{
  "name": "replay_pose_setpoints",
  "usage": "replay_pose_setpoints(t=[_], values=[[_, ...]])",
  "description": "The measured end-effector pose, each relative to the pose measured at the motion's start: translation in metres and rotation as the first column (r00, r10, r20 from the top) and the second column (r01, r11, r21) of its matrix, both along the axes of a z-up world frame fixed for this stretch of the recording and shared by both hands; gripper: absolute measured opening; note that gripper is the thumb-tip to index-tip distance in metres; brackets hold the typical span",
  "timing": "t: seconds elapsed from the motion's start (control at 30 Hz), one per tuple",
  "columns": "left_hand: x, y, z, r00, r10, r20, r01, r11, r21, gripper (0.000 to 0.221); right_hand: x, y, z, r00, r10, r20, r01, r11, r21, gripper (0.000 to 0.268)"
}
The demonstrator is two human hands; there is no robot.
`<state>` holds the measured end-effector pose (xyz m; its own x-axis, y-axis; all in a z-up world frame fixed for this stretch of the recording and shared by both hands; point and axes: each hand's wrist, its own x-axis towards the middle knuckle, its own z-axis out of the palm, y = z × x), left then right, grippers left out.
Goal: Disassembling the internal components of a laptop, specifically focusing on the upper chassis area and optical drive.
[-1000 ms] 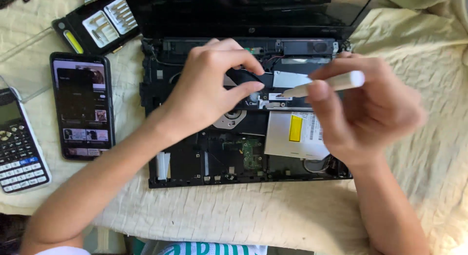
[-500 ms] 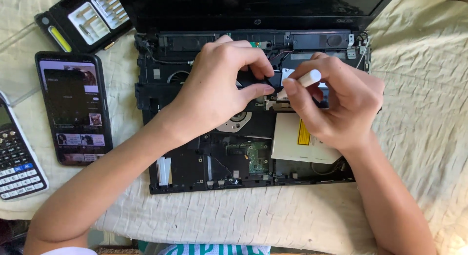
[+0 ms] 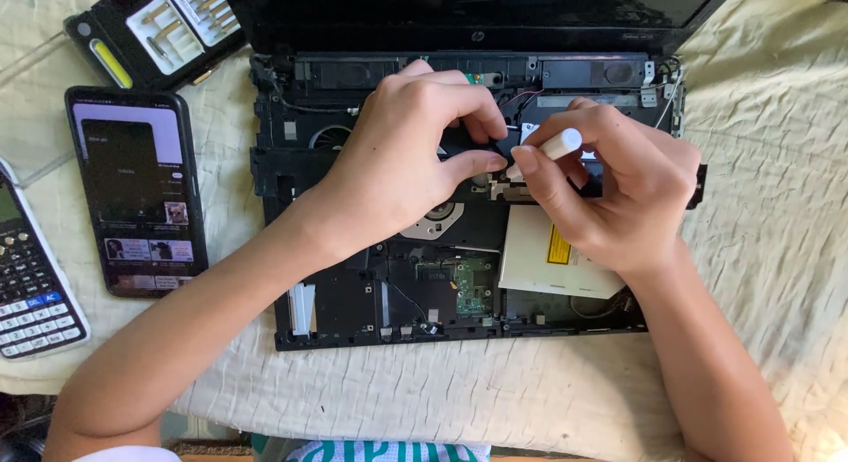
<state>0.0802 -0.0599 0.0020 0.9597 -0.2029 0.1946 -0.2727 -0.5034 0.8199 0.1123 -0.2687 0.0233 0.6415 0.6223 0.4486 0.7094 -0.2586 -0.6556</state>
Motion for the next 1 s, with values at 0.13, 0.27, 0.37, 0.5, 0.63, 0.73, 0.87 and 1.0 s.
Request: replay_pose_setpoints(t=[0.13, 0.27, 0.37, 0.5, 0.63, 0.73, 0.87, 1.0], values=[[0.0, 0.0, 0.001, 1.0, -0.01, -0.003, 0.01, 1.0, 0.003, 0.021, -0.001, 0.0, 0.0, 1.0, -0.012, -0.016, 0.012, 1.0, -0.011, 0.017], [0.0, 0.0, 0.001, 0.999, -0.028, 0.022, 0.028, 1.0, -0.007, 0.018, 0.001, -0.002, 0.001, 0.999, -0.018, 0.027, 0.018, 1.0, -0.024, 0.021], [0.0, 0.001, 0.005, 0.998, -0.055, 0.033, 0.055, 0.998, 0.003, 0.018, 0.001, -0.003, 0.001, 0.999, 0.017, 0.05, -0.017, 1.0, -0.014, 0.026], [0.002, 0.001, 0.012, 0.968, -0.229, 0.106, 0.238, 0.967, -0.088, 0.02, 0.0, -0.003, 0.001, 0.995, -0.014, 0.095, 0.018, 0.999, -0.038, 0.031], [0.003, -0.005, 0.013, 0.938, -0.304, 0.17, 0.334, 0.922, -0.197, 0.023, 0.0, -0.005, 0.0, 0.985, -0.016, 0.17, 0.027, 0.998, -0.062, 0.033], [0.001, -0.009, 0.005, 0.95, -0.212, 0.229, 0.265, 0.934, -0.237, 0.019, 0.0, -0.007, -0.004, 0.973, -0.01, 0.232, 0.024, 0.998, -0.058, 0.042], [0.002, -0.009, 0.002, 0.937, -0.217, 0.274, 0.286, 0.926, -0.246, 0.053, 0.005, -0.009, 0.009, 0.962, 0.064, 0.264, -0.044, 0.996, -0.081, 0.038], [0.002, -0.009, -0.006, 0.936, -0.222, 0.273, 0.287, 0.931, -0.227, 0.007, 0.006, -0.016, 0.037, 0.965, 0.193, 0.176, -0.149, 0.96, -0.238, 0.021]])
